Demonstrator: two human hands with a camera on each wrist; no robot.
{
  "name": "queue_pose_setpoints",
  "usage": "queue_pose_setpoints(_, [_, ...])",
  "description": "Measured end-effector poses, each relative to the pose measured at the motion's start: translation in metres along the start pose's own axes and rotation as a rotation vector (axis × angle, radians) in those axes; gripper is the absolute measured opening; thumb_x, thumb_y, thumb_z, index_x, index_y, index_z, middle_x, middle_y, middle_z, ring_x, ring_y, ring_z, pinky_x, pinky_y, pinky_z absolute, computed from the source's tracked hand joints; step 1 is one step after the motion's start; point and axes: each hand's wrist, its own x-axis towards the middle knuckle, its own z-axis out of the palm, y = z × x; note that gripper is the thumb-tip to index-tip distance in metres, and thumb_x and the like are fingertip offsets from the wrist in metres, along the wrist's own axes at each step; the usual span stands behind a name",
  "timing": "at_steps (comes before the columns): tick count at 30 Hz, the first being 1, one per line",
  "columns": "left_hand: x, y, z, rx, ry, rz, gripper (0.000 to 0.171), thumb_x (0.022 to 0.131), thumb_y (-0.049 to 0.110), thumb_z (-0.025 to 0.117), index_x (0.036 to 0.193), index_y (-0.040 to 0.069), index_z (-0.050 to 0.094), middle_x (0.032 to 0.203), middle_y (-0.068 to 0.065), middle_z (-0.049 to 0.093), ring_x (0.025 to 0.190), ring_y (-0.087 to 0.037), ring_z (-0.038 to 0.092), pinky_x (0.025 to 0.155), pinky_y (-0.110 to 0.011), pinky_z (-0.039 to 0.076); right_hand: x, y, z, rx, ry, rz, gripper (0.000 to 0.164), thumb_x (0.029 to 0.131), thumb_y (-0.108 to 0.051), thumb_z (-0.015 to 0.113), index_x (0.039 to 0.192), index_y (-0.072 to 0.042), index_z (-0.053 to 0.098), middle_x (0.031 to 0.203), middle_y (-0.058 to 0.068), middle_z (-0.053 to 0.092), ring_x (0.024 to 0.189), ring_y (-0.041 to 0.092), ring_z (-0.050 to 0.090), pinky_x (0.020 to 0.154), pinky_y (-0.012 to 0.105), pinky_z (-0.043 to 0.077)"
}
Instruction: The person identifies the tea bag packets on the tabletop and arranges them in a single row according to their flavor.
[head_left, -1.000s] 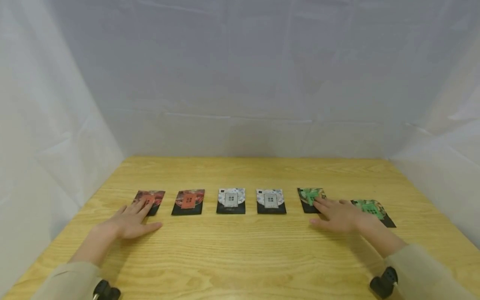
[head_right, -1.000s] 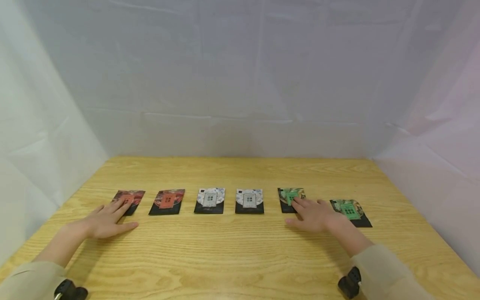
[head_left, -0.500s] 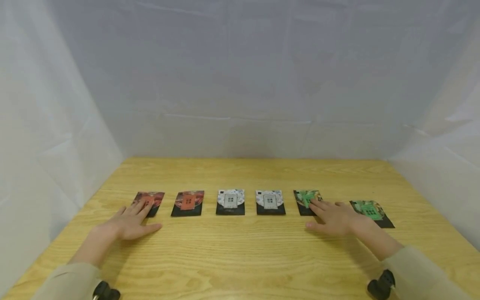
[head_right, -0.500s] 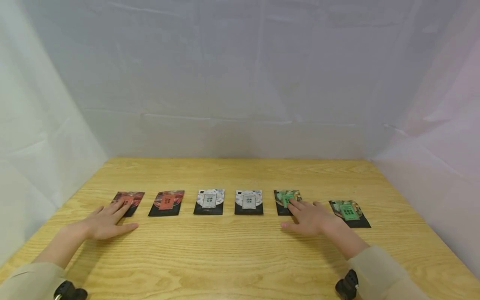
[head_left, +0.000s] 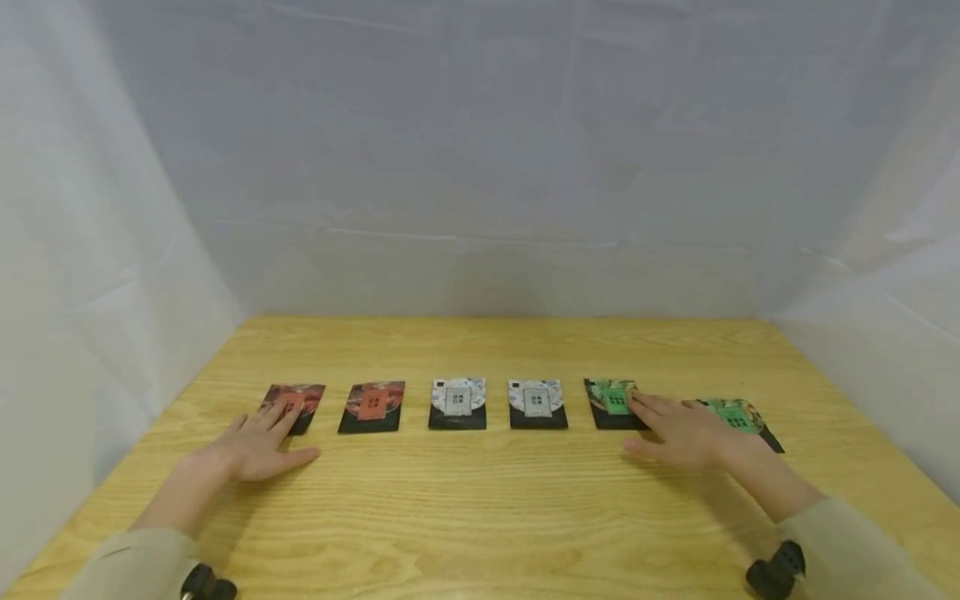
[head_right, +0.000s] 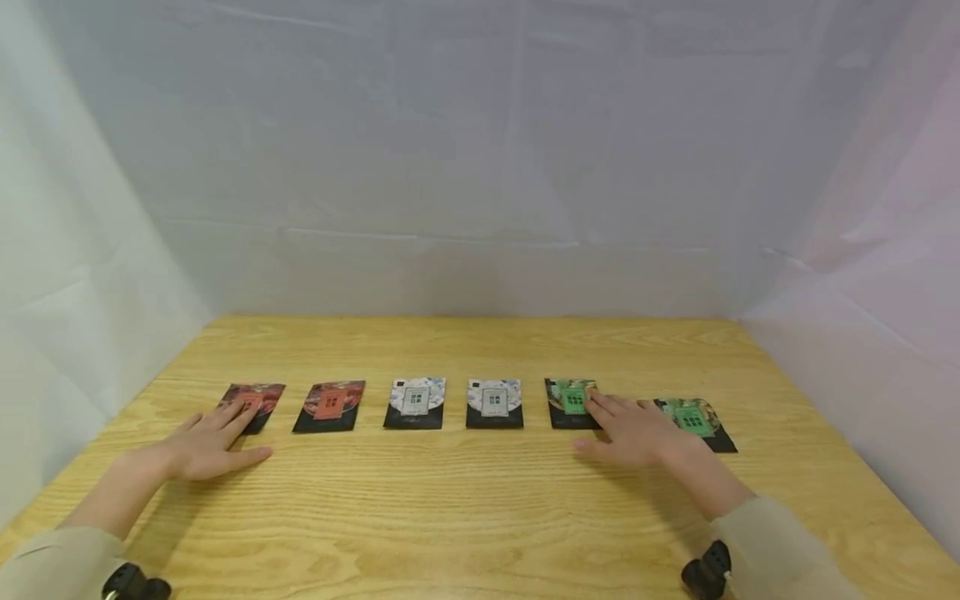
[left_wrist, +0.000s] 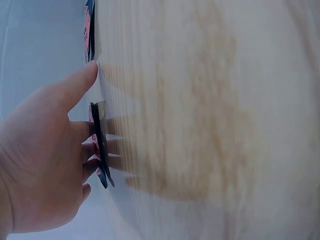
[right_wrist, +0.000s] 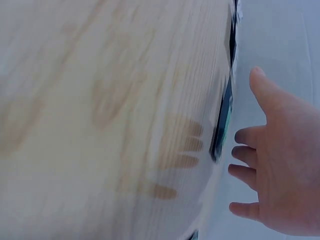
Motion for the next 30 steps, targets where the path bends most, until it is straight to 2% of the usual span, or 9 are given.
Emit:
queue_pose_setpoints(6, [0.002,-0.003,0.000,0.008,-0.001,0.012,0.092,0.089,0.060,0.045,0.141,-0.014,0.022,0.142,-0.040,0.012,0.129,-0.056,0.012,0.101,-0.067,0.006,-0.014,0.020,0.003,0.068,0.046,-0.006,0.079,0.093,-0.058,0.038,0.144,0.001,0.029,0.148,0.024,0.022,0.133,0.045,0.022,0.100,0.067,0.017])
queue_pose_setpoints(13, [0.004,-0.005,0.001,0.024,0.000,0.026,0.091,0.090,0.059,0.044,0.141,-0.013,0.022,0.141,-0.041,0.013,0.128,-0.057,0.014,0.100,-0.069,0.008,-0.040,0.047,0.004,0.092,0.115,0.037,0.073,0.094,-0.050,0.046,0.141,0.005,0.033,0.146,0.028,0.025,0.130,0.049,0.025,0.097,0.069,0.018])
queue_pose_setpoints(21, [0.005,-0.006,0.003,0.029,-0.007,0.028,0.091,0.090,0.059,0.044,0.140,-0.015,0.023,0.141,-0.041,0.014,0.127,-0.057,0.014,0.100,-0.069,0.008,-0.064,0.077,0.011,0.123,0.105,0.090,0.070,0.093,-0.044,0.050,0.139,0.007,0.036,0.142,0.031,0.028,0.127,0.052,0.026,0.092,0.072,0.022])
queue_pose_setpoints(30, [0.004,-0.005,0.002,0.004,-0.005,0.028,0.092,0.090,0.059,0.045,0.139,-0.016,0.023,0.141,-0.042,0.012,0.128,-0.057,0.012,0.100,-0.069,0.006,-0.087,0.098,0.018,0.137,0.098,0.103,0.066,0.094,-0.040,0.051,0.138,0.008,0.038,0.140,0.032,0.030,0.124,0.053,0.031,0.088,0.070,0.029])
